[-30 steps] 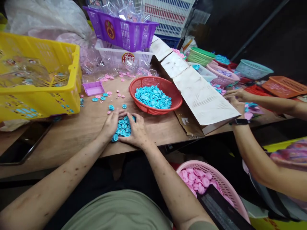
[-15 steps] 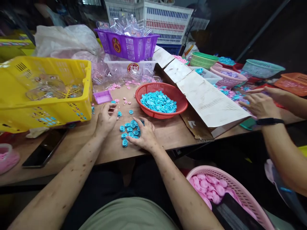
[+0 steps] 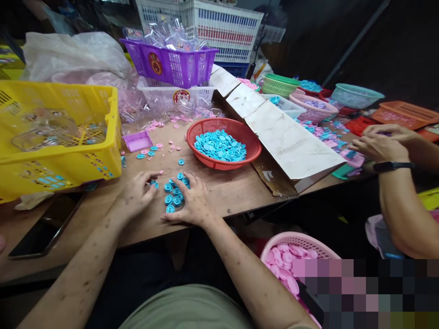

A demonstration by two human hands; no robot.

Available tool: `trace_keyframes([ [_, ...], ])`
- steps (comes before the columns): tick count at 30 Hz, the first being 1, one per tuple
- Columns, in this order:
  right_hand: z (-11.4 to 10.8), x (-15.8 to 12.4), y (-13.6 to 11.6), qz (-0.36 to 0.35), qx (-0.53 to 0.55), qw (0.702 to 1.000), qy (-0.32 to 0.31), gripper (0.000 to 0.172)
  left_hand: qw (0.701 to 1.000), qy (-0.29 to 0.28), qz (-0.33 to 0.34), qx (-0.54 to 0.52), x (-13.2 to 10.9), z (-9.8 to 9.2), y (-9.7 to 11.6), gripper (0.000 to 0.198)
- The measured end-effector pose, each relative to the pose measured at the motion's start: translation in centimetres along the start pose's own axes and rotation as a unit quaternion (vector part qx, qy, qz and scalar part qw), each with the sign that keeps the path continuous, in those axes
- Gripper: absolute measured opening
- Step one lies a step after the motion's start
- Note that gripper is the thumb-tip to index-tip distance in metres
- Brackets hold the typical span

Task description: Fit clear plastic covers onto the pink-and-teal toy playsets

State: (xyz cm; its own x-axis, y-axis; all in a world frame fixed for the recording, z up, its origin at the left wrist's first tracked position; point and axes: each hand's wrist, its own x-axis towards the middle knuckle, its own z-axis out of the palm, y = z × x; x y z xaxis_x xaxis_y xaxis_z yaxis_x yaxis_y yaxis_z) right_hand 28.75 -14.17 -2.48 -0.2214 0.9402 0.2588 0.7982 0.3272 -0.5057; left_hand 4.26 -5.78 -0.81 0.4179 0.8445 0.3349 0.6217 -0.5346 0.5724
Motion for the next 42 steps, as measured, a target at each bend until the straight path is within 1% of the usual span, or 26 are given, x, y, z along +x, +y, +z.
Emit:
trace_keyframes([
  [2,0.5,0.3,-0.4,0.004,0.009,1.0,-0.009,0.135,0.999,0.002,-0.022,-0.047,-2.0,1.7,0.2,0.059],
  [4,0.9,0.8,-0.6,0.007,0.017,1.0,-0.011,0.134,0.994,0.019,-0.06,-0.09,-2.2,3.8,0.8,0.064],
  [6,1.2,1.4,-0.6,0.005,0.026,1.0,-0.003,0.129,0.991,0.024,-0.07,-0.115,-0.8,5.5,1.5,0.067],
  [9,1.5,2.3,-0.5,-0.001,0.042,0.999,0.012,0.124,0.992,0.005,-0.03,-0.125,2.2,7.1,2.6,0.067],
  [11,1.7,2.7,-0.3,0.006,0.049,0.999,0.023,0.124,0.991,0.006,-0.017,-0.131,3.5,7.3,3.0,0.065],
  [13,1.8,3.1,-0.3,0.02,0.054,0.998,0.031,0.124,0.989,0.025,-0.028,-0.145,3.9,7.2,3.1,0.065],
  [16,2.1,3.5,-0.2,0.031,0.059,0.997,0.039,0.12,0.978,0.048,-0.071,-0.188,3.8,6.8,3.0,0.062],
  [20,1.9,3.8,0.0,0.027,0.061,0.996,0.056,0.111,0.954,0.049,-0.138,-0.262,4.0,6.8,3.2,0.054],
  [23,1.7,3.3,-0.1,0.013,0.074,0.995,0.06,0.105,0.944,0.064,-0.157,-0.284,3.9,6.9,4.4,0.051],
  [25,1.8,2.7,-0.1,0.006,0.086,0.994,0.069,0.1,0.943,0.086,-0.161,-0.278,3.4,6.8,5.5,0.043],
  [26,1.9,2.4,0.1,0.007,0.092,0.992,0.082,0.096,0.944,0.089,-0.158,-0.276,3.2,6.8,6.1,0.037],
  [27,2.1,2.4,0.5,0.007,0.093,0.99,0.105,0.089,0.946,0.084,-0.153,-0.275,3.1,6.8,6.5,0.029],
  [28,2.3,2.7,1.1,-0.003,0.091,0.989,0.116,0.082,0.948,0.075,-0.146,-0.274,3.2,6.8,6.8,0.021],
  [29,2.5,3.1,1.8,-0.028,0.087,0.989,0.114,0.075,0.95,0.075,-0.142,-0.269,3.4,6.8,6.9,0.016],
  [31,3.1,4.1,2.8,-0.077,0.08,0.989,0.101,0.058,0.951,0.086,-0.141,-0.263,3.7,6.9,6.9,0.012],
  [33,3.5,4.6,3.3,-0.097,0.066,0.987,0.108,0.05,0.945,0.1,-0.149,-0.272,3.7,7.0,6.9,0.012],
  [35,3.7,4.4,3.5,-0.105,0.06,0.984,0.13,0.055,0.934,0.122,-0.164,-0.293,3.3,7.4,7.0,0.012],
  [38,4.1,4.0,3.7,-0.126,0.07,0.977,0.157,0.066,0.906,0.165,-0.194,-0.338,3.0,8.2,6.8,0.011],
  [40,4.4,4.0,3.6,-0.122,0.08,0.975,0.168,0.066,0.882,0.187,-0.215,-0.374,3.2,8.7,6.4,0.016],
  [42,4.7,4.1,3.0,-0.096,0.099,0.975,0.177,0.059,0.856,0.202,-0.232,-0.415,3.5,9.1,6.1,0.025],
])
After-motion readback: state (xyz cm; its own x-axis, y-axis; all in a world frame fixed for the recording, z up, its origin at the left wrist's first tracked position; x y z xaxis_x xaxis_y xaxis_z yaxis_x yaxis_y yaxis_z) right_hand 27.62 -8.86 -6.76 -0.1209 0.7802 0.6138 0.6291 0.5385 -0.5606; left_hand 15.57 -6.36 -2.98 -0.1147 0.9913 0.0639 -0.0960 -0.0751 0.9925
